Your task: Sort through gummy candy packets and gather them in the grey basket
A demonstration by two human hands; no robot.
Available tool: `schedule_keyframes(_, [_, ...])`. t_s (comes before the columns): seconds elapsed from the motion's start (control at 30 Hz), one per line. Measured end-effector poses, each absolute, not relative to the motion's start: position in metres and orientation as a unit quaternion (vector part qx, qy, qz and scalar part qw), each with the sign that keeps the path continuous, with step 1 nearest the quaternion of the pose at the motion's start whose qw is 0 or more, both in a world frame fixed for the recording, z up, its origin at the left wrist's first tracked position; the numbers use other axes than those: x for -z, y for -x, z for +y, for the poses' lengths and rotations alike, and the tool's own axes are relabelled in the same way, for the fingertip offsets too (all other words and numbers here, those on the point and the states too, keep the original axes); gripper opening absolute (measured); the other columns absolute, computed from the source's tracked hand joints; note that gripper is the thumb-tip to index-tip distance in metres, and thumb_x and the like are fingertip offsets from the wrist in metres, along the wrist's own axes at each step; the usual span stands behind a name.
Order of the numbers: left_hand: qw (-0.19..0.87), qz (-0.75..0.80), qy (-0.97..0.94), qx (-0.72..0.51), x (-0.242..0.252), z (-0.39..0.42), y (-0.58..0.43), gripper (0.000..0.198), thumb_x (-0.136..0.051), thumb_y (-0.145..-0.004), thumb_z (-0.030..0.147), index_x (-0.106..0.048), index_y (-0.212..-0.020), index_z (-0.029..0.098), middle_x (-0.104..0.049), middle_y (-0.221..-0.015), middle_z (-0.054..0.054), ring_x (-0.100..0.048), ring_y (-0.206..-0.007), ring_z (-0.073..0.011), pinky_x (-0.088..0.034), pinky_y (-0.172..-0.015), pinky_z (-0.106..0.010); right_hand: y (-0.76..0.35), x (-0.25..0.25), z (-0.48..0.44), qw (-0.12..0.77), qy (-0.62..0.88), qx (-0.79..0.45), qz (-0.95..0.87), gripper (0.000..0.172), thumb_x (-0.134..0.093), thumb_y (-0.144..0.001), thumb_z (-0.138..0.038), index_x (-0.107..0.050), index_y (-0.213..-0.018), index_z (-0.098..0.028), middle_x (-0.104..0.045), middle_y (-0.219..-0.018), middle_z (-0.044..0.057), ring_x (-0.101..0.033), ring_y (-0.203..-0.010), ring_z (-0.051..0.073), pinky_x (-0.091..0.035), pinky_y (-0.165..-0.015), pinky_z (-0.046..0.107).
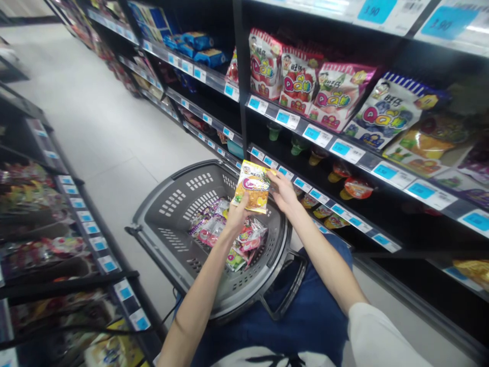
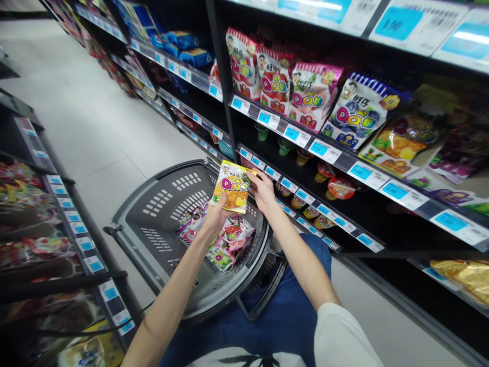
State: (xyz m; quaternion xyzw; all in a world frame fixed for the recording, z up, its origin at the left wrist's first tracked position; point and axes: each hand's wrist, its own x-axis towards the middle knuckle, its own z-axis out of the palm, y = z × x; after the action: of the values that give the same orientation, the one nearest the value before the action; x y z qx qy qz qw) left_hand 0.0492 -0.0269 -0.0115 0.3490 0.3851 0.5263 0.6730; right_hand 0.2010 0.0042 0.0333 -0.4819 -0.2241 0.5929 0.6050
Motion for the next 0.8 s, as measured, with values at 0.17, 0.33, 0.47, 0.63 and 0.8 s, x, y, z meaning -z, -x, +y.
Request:
schedule_keyframes(0.17, [0.699,0.376,-0.382,-0.472,0.01,-0.033,-0.051,0.068,-0.094,-0.059,0.044,-0.069,-0.114,0.013,-0.075,-0.111,-0.013,-0.074,-0.094,-0.0275,-0.064,-0.083,-0.043,-0.204,-0.03,0.008,0.647,0.476,-0.564,-0.191,0.05,-0.085,-0.059,-0.029,-0.067,-0.104,-0.019,-0.071,-0.095,-0.002,-0.062,-0.08,0.01,-0.046,-0.068,0.02])
schedule_keyframes(0.33, [0.697,0.401,-0.385,-0.453,0.008,-0.033,-0.049,0.068,-0.095,-0.056,0.041,-0.072,-0.11,0.008,-0.075,-0.112,-0.017,-0.074,-0.096,-0.0273,-0.062,-0.089,-0.044,-0.207,-0.036,0.007,0.652,0.478,-0.564,-0.17,0.053,-0.09,-0.052,-0.03,-0.068,-0.098,-0.018,-0.07,-0.087,-0.003,-0.059,-0.074,0.008,-0.041,-0.063,0.018])
schedule_keyframes(0.47, [0.685,0.43,-0.373,-0.455,0.005,-0.029,-0.043,0.07,-0.095,-0.053,0.045,-0.073,-0.106,0.005,-0.076,-0.109,-0.018,-0.074,-0.093,-0.0253,-0.062,-0.087,-0.04,-0.207,-0.038,0.007,0.656,0.473,-0.565,-0.165,0.056,-0.092,-0.048,-0.031,-0.069,-0.097,-0.018,-0.07,-0.085,-0.003,-0.058,-0.072,0.007,-0.04,-0.062,0.018])
schedule_keyframes(0.63, [0.685,0.44,-0.367,-0.45,0.001,-0.028,-0.038,0.069,-0.094,-0.051,0.05,-0.075,-0.1,0.004,-0.076,-0.104,-0.017,-0.074,-0.089,-0.0227,-0.062,-0.086,-0.038,-0.209,-0.039,0.007,0.657,0.485,-0.557,-0.15,0.052,-0.09,-0.049,-0.03,-0.068,-0.095,-0.018,-0.068,-0.083,-0.004,-0.054,-0.068,0.007,-0.041,-0.063,0.019])
schedule_keyframes(0.8, [0.68,0.446,-0.38,-0.441,0.004,-0.029,-0.04,0.067,-0.095,-0.049,0.048,-0.075,-0.096,0.005,-0.077,-0.1,-0.015,-0.073,-0.085,-0.0213,-0.061,-0.085,-0.037,-0.21,-0.032,0.009,0.66,0.492,-0.549,-0.144,0.044,-0.086,-0.056,-0.026,-0.066,-0.093,-0.016,-0.067,-0.082,-0.005,-0.055,-0.068,0.006,-0.04,-0.062,0.017])
